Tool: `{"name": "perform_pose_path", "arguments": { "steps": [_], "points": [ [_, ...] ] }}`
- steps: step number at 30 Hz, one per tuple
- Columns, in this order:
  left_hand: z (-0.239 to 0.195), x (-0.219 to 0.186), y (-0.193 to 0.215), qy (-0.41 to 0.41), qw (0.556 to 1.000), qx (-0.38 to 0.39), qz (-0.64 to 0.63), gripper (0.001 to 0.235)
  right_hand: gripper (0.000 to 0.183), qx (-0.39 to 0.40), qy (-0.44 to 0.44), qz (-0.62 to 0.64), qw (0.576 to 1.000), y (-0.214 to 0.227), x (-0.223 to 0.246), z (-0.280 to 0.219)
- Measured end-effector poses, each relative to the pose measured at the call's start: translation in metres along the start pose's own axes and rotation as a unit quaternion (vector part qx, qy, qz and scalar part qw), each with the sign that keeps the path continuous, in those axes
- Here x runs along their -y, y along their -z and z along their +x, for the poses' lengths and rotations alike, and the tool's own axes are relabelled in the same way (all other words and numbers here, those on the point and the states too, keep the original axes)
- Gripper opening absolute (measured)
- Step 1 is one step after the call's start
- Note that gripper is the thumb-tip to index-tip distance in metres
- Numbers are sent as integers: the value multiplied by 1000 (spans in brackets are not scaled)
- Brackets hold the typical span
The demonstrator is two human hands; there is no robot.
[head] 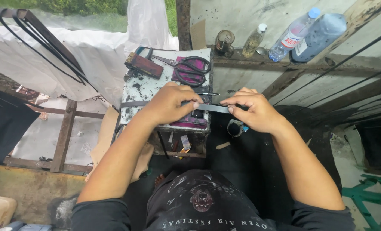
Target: Applying edge paint to a leather strap using a manual applicator and hanging it to dry with clothespins.
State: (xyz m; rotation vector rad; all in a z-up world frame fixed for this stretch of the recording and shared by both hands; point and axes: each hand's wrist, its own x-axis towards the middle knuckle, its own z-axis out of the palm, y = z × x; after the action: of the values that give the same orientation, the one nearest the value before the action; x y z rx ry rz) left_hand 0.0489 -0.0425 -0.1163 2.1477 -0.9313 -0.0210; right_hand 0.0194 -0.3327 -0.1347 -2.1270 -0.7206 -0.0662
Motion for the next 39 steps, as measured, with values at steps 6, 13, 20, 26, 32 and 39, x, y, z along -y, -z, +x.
{"name": "perform_pose_path", "arguments": {
  "steps": [6,13,20,26,32,39],
  "points": [
    [-47,36,47,95,993,-27,63,14,19,-34,60,-133,989,-16,-8,2],
    [-72,89,36,57,974,-98,194,10,25,-89,161,-288,940,-56,-32,8],
    [-78,99,23,13,953,-140,268,9,22,-104,175,-343,917,-65,-38,8],
    [-70,89,13,-1,950,-138,282,8,22,-115,168,-369,907,-59,-44,-2],
    [-54,77,2,-33,954,-143,263,2,21,-132,155,-381,902,-46,-44,-18],
    [-36,72,-14,-83,954,-140,252,3,19,-147,126,-393,899,-30,-47,-39]
  ]
}}
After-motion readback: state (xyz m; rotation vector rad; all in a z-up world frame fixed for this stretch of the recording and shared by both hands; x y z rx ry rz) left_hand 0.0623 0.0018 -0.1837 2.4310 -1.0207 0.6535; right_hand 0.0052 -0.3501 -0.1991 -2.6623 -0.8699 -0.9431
